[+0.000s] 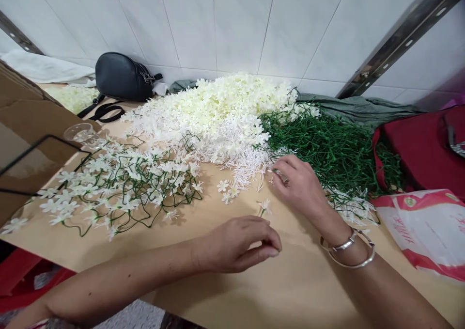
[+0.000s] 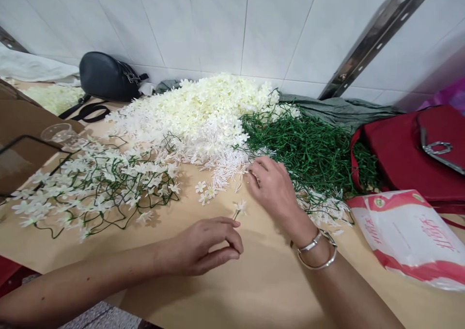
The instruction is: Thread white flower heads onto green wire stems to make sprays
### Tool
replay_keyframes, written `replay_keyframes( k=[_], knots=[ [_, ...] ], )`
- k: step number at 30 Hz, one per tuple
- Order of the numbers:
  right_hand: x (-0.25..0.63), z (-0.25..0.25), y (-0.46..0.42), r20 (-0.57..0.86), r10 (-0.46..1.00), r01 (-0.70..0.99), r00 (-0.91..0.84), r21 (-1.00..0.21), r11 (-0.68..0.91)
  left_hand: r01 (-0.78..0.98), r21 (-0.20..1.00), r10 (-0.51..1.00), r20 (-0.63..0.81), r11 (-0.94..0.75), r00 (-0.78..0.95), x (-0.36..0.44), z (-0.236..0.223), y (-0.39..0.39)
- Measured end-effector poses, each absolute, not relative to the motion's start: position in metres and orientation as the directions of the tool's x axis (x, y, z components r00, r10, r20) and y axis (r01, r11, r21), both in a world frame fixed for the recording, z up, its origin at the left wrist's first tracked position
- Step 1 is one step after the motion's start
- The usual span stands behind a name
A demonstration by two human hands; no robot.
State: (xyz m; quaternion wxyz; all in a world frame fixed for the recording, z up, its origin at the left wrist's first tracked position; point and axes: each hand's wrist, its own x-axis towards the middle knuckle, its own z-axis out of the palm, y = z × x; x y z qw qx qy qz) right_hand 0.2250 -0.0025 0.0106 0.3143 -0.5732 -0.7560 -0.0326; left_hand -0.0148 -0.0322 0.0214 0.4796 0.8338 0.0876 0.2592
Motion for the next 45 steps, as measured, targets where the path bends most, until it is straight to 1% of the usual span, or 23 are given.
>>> replay_keyframes(
  k=[1,2,4,5,7,9,11,15,19,21,24,27,29,33,38,41,45],
  knots=[
    [0.228,0.014,-0.004,0.558,0.826,0.842,-0.079,-0.406,0.355,-0.124,0.920,0.458,0.298,-0.373,0.837,-0.012,0.023,-0.031],
    [0.231,0.017,-0.005,0.586,0.810,0.795,-0.002,-0.490,0.357,-0.142,0.968,0.515,0.232,-0.208,0.825,-0.010,0.025,-0.030],
    [0.237,0.023,-0.006,0.581,0.798,0.718,0.162,-0.624,0.308,-0.171,0.982,0.599,0.087,0.085,0.796,-0.005,0.024,-0.026],
    [0.240,0.025,-0.007,0.547,0.803,0.683,0.237,-0.682,0.263,-0.183,0.966,0.626,0.029,0.182,0.779,-0.004,0.022,-0.024],
    [0.245,0.024,-0.009,0.435,0.837,0.598,0.332,-0.783,0.169,-0.189,0.941,0.665,-0.050,0.282,0.745,-0.002,0.015,-0.020],
    [0.247,0.020,-0.013,0.321,0.876,0.521,0.359,-0.848,0.097,-0.187,0.932,0.695,-0.087,0.310,0.714,-0.002,0.007,-0.017],
    [0.244,0.014,-0.019,0.278,0.896,0.509,0.347,-0.858,0.069,-0.182,0.926,0.710,-0.118,0.332,0.694,-0.002,0.001,-0.016],
    [0.237,0.010,-0.030,0.325,0.885,0.565,0.335,-0.821,0.087,-0.158,0.913,0.715,-0.178,0.377,0.676,-0.003,-0.002,-0.016],
    [0.238,0.011,-0.032,0.350,0.884,0.577,0.310,-0.808,0.118,-0.175,0.908,0.753,-0.193,0.379,0.630,-0.001,0.000,-0.016],
    [0.239,0.012,-0.032,0.385,0.870,0.599,0.309,-0.789,0.136,-0.182,0.906,0.775,-0.207,0.383,0.597,0.000,0.000,-0.016],
    [0.236,0.014,-0.034,0.464,0.847,0.642,0.261,-0.738,0.207,-0.196,0.903,0.812,-0.228,0.383,0.537,0.003,0.000,-0.015],
    [0.228,0.019,-0.040,0.547,0.818,0.668,0.180,-0.678,0.306,-0.217,0.906,0.852,-0.230,0.365,0.471,0.003,0.001,-0.012],
    [0.220,0.023,-0.044,0.577,0.808,0.666,0.116,-0.649,0.367,-0.232,0.909,0.872,-0.222,0.347,0.436,0.003,0.002,-0.010],
    [0.206,0.025,-0.050,0.564,0.826,0.622,-0.004,-0.645,0.443,-0.250,0.914,0.886,-0.195,0.320,0.421,0.003,0.001,-0.008],
    [0.200,0.026,-0.054,0.488,0.872,0.603,-0.024,-0.689,0.402,-0.217,0.927,0.874,-0.183,0.306,0.450,0.003,0.003,-0.009],
    [0.198,0.029,-0.056,0.488,0.871,0.609,-0.059,-0.674,0.419,-0.191,0.938,0.870,-0.176,0.291,0.461,0.002,0.005,-0.009],
    [0.195,0.030,-0.058,0.499,0.858,0.646,-0.120,-0.617,0.449,-0.194,0.940,0.867,-0.162,0.281,0.472,0.003,0.006,-0.008]
  ],
)
